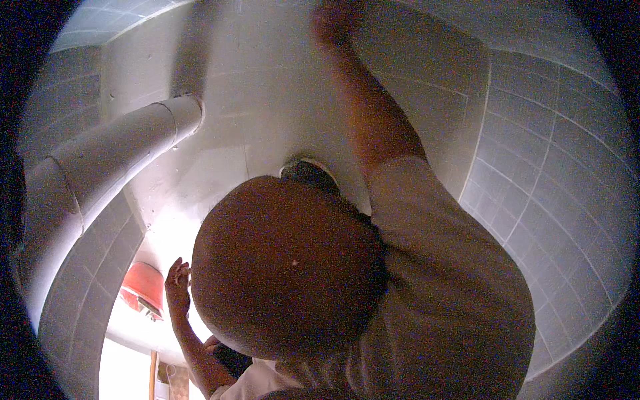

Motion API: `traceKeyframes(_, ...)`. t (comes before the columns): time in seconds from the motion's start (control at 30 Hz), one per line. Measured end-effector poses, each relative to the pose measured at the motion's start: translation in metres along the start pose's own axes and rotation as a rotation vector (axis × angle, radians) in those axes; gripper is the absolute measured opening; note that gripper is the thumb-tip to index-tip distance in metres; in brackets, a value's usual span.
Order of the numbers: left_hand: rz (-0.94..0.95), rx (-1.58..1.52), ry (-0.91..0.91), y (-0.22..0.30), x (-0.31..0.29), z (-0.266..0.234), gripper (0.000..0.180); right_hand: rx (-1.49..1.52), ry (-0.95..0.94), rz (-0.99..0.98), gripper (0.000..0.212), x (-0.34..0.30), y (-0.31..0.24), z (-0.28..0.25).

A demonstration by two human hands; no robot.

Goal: The person wipes white residue from wall tiles and a pipe with a sponge, then washes the sponge in a sink.

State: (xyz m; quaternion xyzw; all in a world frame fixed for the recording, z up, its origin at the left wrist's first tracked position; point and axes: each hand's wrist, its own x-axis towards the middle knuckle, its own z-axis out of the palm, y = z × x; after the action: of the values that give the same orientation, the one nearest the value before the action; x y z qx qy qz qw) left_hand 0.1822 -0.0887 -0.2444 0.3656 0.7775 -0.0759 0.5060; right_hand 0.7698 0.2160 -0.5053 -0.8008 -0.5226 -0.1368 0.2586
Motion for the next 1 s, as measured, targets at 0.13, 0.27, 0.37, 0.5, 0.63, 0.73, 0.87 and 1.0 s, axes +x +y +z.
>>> traceKeyframes(0.13,-0.004,0.145,-0.125,0.005,0.007,0.005,0.04,0.194,0.403,-0.214,0.028,0.001,-0.094,0.058)
traceKeyframes(0.27,0.041,0.11,-0.026,0.01,-0.012,0.003,0.041,0.552,0.128,-0.347,0.023,-0.006,-0.143,0.041)
traceKeyframes(0.37,0.026,-0.021,0.031,0.028,-0.011,0.005,0.041,0.429,0.154,-0.314,0.019,0.019,-0.123,-0.014)
traceKeyframes(0.5,-0.007,0.101,-0.047,0.019,-0.003,0.009,0.04,0.738,-0.271,-0.445,0.032,-0.039,-0.15,-0.01)
traceKeyframes(0.63,-0.026,0.12,-0.073,-0.006,-0.005,0.006,0.041,0.807,-0.306,-0.516,0.035,-0.07,-0.159,-0.039)
traceKeyframes(0.73,0.082,-0.021,0.004,0.005,0.007,0.008,0.041,0.274,0.101,-0.279,0.018,-0.011,-0.083,-0.069)
traceKeyframes(0.87,0.096,0.107,-0.084,0.002,0.012,0.01,0.042,0.315,-0.11,-0.322,0.026,-0.054,-0.071,-0.052)
traceKeyframes(1.0,0.057,0.13,-0.095,0.001,0.016,0.014,0.042,0.697,-0.426,-0.666,0.036,-0.096,-0.148,-0.087)
